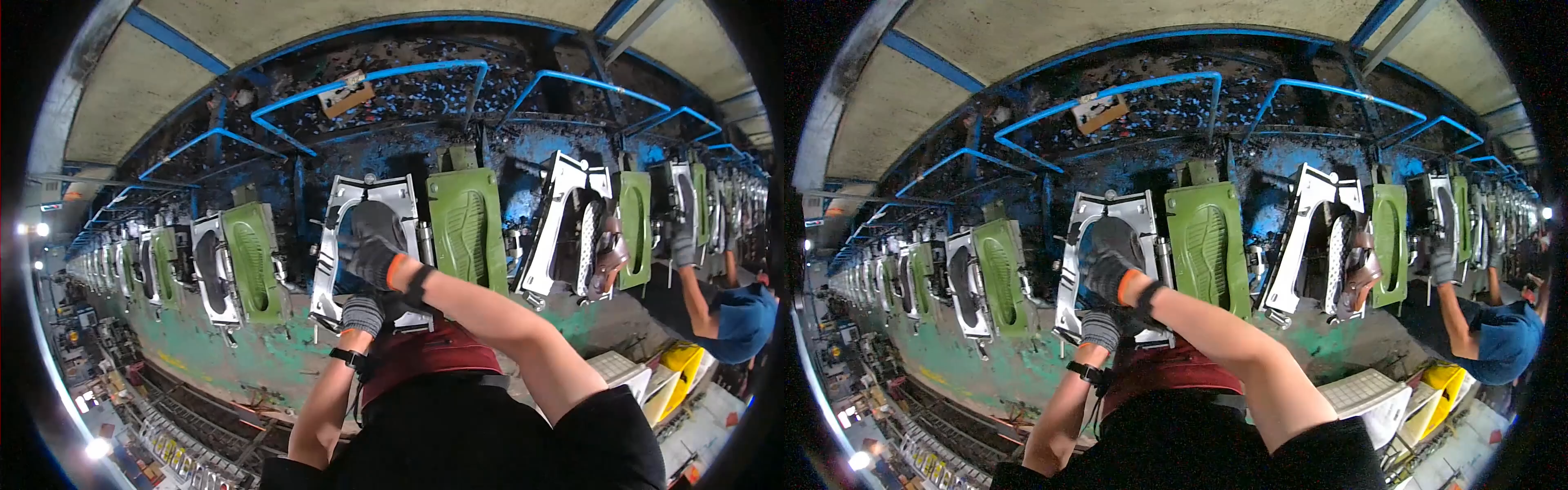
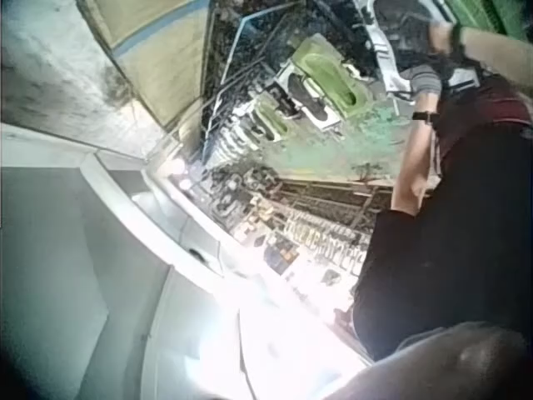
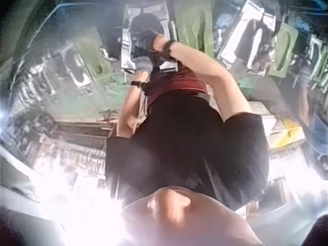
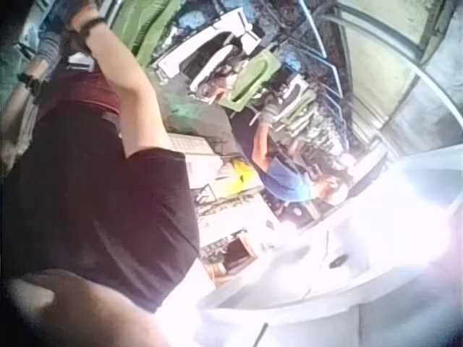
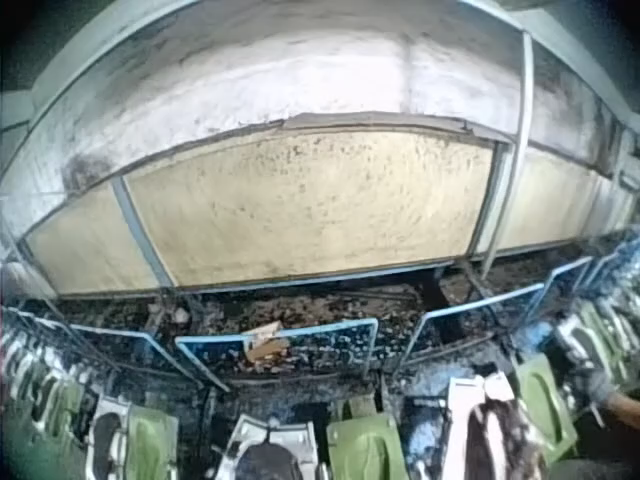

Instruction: Operating an industrial shoe lasting or sole attaching machine to shape and press footwear.

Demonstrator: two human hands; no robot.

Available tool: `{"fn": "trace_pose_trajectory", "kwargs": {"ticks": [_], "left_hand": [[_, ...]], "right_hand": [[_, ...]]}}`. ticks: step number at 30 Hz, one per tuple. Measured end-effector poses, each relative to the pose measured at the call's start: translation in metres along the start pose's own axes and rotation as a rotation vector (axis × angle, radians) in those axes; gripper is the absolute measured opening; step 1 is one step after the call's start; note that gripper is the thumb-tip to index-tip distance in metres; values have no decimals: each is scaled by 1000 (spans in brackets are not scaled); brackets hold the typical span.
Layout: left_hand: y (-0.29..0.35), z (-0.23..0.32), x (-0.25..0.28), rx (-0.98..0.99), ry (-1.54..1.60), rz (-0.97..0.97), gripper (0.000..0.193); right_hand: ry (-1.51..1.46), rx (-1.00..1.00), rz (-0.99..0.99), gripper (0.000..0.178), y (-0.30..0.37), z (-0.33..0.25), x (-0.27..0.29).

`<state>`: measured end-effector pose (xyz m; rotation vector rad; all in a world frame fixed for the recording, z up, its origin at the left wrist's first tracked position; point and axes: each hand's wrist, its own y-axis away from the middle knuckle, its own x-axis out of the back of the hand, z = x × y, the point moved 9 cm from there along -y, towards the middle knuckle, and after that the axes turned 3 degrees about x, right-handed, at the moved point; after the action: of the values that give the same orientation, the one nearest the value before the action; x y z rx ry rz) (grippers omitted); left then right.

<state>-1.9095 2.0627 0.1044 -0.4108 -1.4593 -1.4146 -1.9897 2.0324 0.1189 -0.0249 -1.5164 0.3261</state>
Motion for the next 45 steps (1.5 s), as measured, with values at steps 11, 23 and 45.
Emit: {"fn": "trace_pose_trajectory", "kwargs": {"ticks": [11, 23, 45], "left_hand": [[123, -139, 66, 264, -19, 314, 72], [159, -85, 13, -210, 408, -98, 65], [4, 8, 98, -260, 24, 673, 79]], "right_hand": [[-144, -103, -144, 34, -38, -34, 109], [-228, -566, -102, 66, 4, -55, 100], [-519, -732, -391, 95, 60, -195, 100]]}}
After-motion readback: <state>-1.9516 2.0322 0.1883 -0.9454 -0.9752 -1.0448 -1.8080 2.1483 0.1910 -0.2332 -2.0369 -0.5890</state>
